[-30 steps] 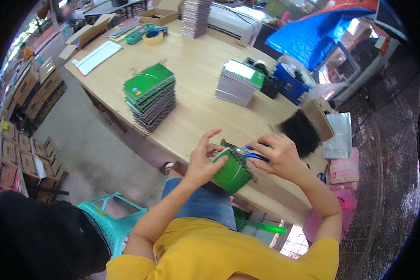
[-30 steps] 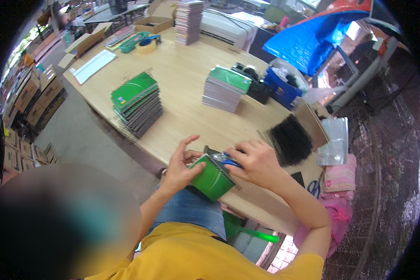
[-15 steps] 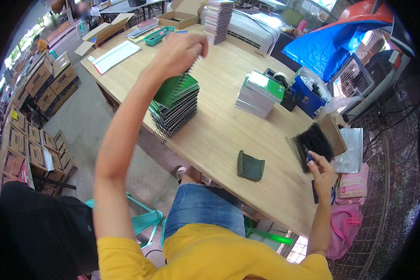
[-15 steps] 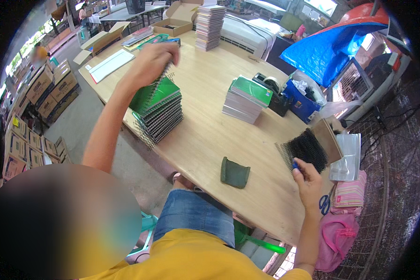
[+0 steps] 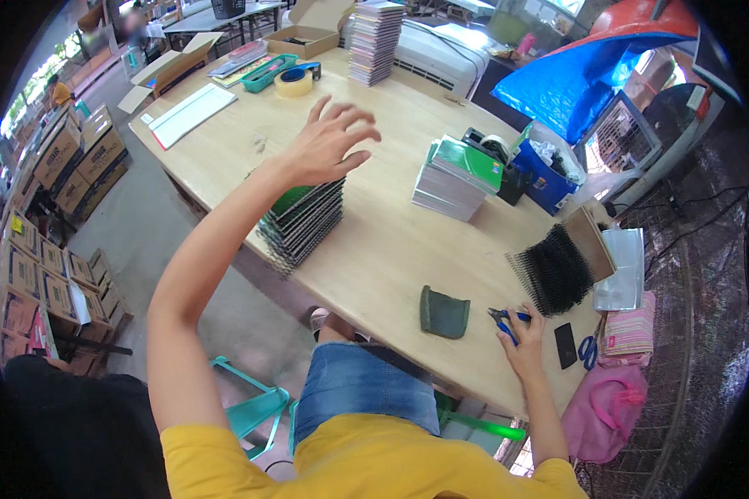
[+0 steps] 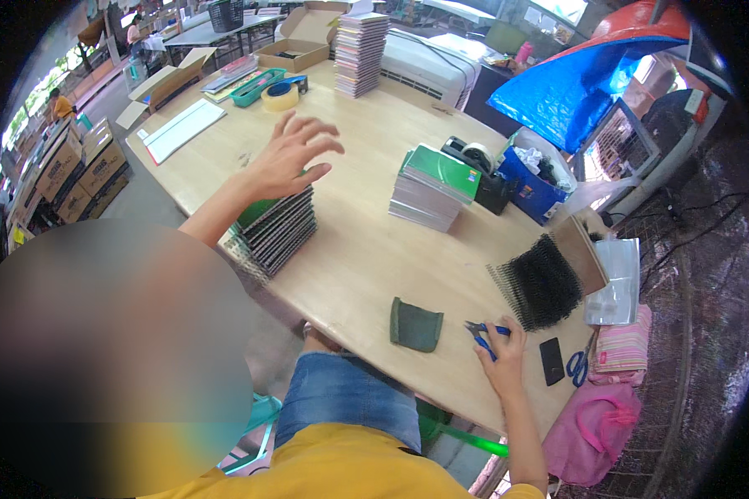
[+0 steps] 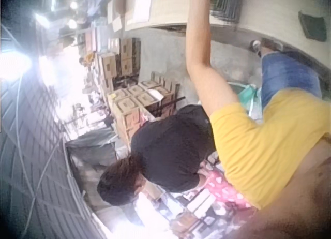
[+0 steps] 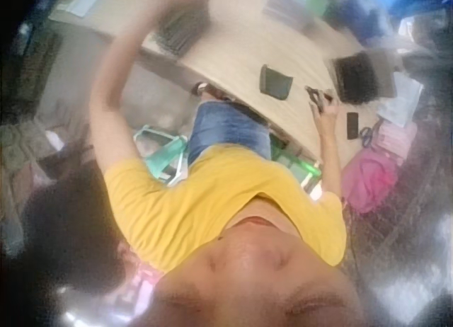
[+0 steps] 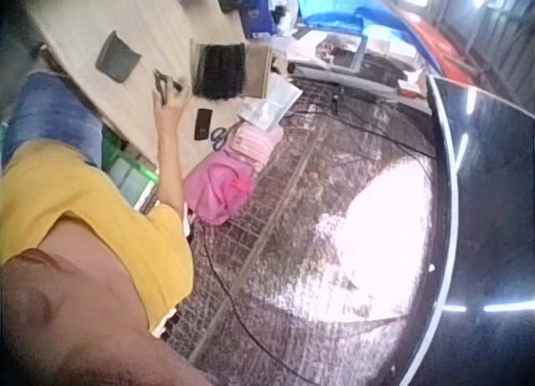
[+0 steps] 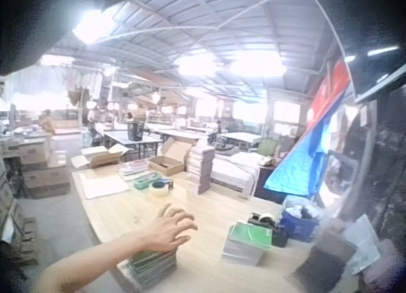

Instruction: The person assembles notebooks by sliding spiral wire coils through the punched holes of paper stacks and green covers, then trims the excess wire using a pair of pliers.

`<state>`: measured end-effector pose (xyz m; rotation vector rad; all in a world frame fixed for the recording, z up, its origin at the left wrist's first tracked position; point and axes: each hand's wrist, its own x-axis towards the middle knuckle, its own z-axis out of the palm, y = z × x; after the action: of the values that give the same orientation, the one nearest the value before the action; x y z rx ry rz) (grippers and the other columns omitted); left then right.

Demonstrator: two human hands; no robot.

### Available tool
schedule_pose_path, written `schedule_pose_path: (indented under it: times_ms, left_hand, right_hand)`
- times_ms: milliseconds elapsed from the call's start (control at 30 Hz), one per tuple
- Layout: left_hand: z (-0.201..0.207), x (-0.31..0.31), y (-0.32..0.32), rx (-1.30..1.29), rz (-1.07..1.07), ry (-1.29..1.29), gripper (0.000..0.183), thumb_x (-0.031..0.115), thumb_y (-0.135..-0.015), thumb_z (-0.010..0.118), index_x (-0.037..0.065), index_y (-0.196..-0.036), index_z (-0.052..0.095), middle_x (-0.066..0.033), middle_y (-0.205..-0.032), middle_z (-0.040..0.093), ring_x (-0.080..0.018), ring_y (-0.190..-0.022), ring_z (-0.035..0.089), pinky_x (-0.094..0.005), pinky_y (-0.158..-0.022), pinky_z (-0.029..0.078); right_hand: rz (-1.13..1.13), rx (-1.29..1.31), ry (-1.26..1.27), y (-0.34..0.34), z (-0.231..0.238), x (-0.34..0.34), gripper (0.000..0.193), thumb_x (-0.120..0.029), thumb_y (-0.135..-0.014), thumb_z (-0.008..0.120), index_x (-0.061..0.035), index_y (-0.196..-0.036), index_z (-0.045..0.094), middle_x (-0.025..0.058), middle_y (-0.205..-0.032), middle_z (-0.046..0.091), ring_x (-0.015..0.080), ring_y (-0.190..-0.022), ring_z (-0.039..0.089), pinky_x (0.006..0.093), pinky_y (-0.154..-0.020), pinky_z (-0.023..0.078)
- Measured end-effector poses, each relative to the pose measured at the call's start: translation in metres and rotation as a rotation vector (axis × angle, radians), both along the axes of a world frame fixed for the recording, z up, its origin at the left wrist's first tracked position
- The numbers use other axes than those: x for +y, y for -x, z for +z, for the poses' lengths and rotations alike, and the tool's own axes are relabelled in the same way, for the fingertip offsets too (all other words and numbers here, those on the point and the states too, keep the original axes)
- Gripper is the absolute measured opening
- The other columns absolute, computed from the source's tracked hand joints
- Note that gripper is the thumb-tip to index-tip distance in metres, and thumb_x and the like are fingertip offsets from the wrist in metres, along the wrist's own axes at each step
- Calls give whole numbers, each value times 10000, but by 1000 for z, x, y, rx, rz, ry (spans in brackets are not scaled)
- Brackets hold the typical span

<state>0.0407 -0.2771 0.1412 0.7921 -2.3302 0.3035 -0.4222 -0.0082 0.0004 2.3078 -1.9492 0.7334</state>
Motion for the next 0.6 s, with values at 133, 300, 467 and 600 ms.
schedule_pose_path:
  times_ms: [133, 300, 467, 600]
  left_hand:
    - [49, 36, 96, 449, -81, -297, 267, 228, -893, 698, 64, -1103, 691, -156, -1155, 661, -351, -1082, 629, -428, -958, 498]
    - [-2, -71, 181, 324, 417, -516, 559, 432, -780, 805, -61, -1024, 708, -220, -1052, 727, -350, -976, 706, -394, -874, 559]
    - [-24, -123, 193, 157, 536, -865, 533, 387, -726, 881, -19, -1036, 727, -214, -1090, 716, -314, -1006, 700, -406, -830, 573]
    - [-18, -128, 205, 164, 524, -1006, 439, 321, -759, 887, -35, -959, 725, -169, -976, 726, -245, -797, 725, -359, -557, 586]
  right_hand:
    - [-130, -146, -38, -13, -10, 5, 518, -208, -812, 758, -123, -1313, 656, 258, -1424, 450, 459, -1303, 421, 524, -1110, 347]
    - [-97, 11, 61, -33, 4, -3, 495, -155, -816, 753, -148, -1303, 667, 243, -1417, 475, 436, -1298, 434, 523, -1095, 349]
    - [-97, -42, 170, -25, 23, 28, 486, -144, -811, 759, -112, -1287, 673, 224, -1391, 496, 416, -1267, 471, 510, -1078, 365]
    - [-151, -320, 196, -35, 38, 18, 497, -131, -841, 753, -69, -1320, 635, 168, -1378, 508, 348, -1235, 516, 453, -1044, 419]
